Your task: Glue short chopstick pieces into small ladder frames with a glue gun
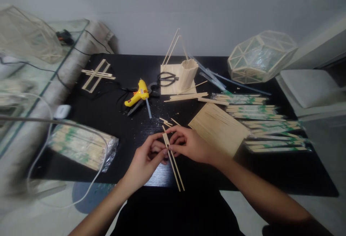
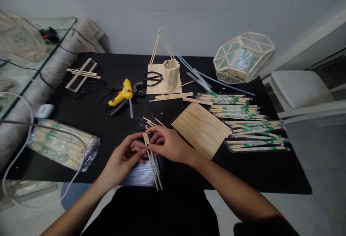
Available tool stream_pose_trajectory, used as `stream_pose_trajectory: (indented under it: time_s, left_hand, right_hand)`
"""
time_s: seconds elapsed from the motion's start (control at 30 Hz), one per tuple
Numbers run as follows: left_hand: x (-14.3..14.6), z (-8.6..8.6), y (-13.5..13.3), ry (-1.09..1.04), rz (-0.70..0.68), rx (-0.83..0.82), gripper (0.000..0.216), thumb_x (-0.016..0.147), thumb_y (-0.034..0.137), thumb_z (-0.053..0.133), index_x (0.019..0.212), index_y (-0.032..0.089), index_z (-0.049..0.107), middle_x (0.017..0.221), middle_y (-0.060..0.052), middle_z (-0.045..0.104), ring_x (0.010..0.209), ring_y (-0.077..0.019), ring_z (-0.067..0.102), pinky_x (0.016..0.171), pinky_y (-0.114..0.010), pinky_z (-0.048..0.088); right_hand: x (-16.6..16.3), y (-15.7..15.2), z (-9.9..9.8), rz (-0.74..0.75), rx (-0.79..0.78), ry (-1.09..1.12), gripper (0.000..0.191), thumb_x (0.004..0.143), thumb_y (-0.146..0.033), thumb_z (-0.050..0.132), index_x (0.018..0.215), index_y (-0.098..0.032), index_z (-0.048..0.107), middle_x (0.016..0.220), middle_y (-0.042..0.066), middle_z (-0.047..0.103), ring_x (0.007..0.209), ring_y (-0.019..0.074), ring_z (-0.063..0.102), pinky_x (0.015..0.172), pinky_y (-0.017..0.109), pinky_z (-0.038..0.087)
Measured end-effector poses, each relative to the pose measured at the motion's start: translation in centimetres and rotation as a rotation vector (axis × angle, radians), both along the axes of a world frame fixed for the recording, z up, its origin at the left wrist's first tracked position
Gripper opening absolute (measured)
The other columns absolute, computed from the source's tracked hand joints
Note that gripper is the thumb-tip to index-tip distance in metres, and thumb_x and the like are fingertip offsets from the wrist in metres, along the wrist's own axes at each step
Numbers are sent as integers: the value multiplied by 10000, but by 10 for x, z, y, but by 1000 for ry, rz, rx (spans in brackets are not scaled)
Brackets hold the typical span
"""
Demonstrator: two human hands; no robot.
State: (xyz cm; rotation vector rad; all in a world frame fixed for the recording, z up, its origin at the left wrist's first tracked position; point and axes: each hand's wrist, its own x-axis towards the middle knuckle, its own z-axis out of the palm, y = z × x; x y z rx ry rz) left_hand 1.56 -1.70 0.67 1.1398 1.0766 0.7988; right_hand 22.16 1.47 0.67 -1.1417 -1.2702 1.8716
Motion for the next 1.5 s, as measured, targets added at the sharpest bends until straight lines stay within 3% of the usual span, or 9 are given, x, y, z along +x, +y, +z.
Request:
stream_pose_trajectory:
  time_s: [0.2,0.37,0.5,0.67,0.87,1.03,1.5]
  left_hand:
    - [-15,-5,-7,84,38,24,459,936,345,719,1346,191,581,876,-18,720,769,-170,720,658,-305,662]
    - [-26,-8,-8,231,41,108,363,962,344,685,1282,196,604,913,-23,717,713,-142,698,618,-265,622]
    - [-34,-9,-9,417,10,285,277,997,326,644,1250,212,634,983,-42,732,809,-156,718,663,-264,605]
    - [-38,-7,-11,527,-26,564,161,1014,223,607,1156,210,682,1012,-50,738,838,-158,711,756,-294,603]
    - [-40,-13,-16,687,-89,819,272,1009,154,593,1250,221,700,1183,-92,733,1109,-251,694,980,-448,568]
    - [-39,-19,-17,746,-107,844,328,1006,179,602,1309,251,709,1251,-95,746,1202,-296,678,1038,-505,549]
    - [-35,-18,-16,751,-107,905,348,998,158,624,1329,230,702,1261,-85,767,1184,-285,698,1011,-481,570]
  right_hand:
    - [-7,-2,-5,19,41,-152,403,825,-97,734,1208,-197,659,842,-18,682,690,138,721,639,286,652]
    - [-15,-4,-1,45,225,-325,373,844,-83,726,1197,-199,692,836,-5,722,689,134,720,693,286,614]
    - [-19,-4,0,52,351,-438,308,853,-48,686,1114,-207,729,806,1,725,683,138,690,711,300,600]
    - [-12,-3,3,85,512,-511,276,878,-69,708,1115,-207,734,917,32,745,757,156,696,771,325,608]
    - [-3,2,-4,213,893,-458,200,986,-113,638,1098,-217,767,1080,80,766,1041,232,698,961,445,597]
    - [-2,8,-11,293,1059,-443,221,1030,-157,590,1109,-225,785,1160,93,763,1093,244,678,967,465,608]
    - [0,12,-9,410,1241,-534,304,1058,-120,478,1155,-159,763,1184,137,765,1077,267,673,950,465,613]
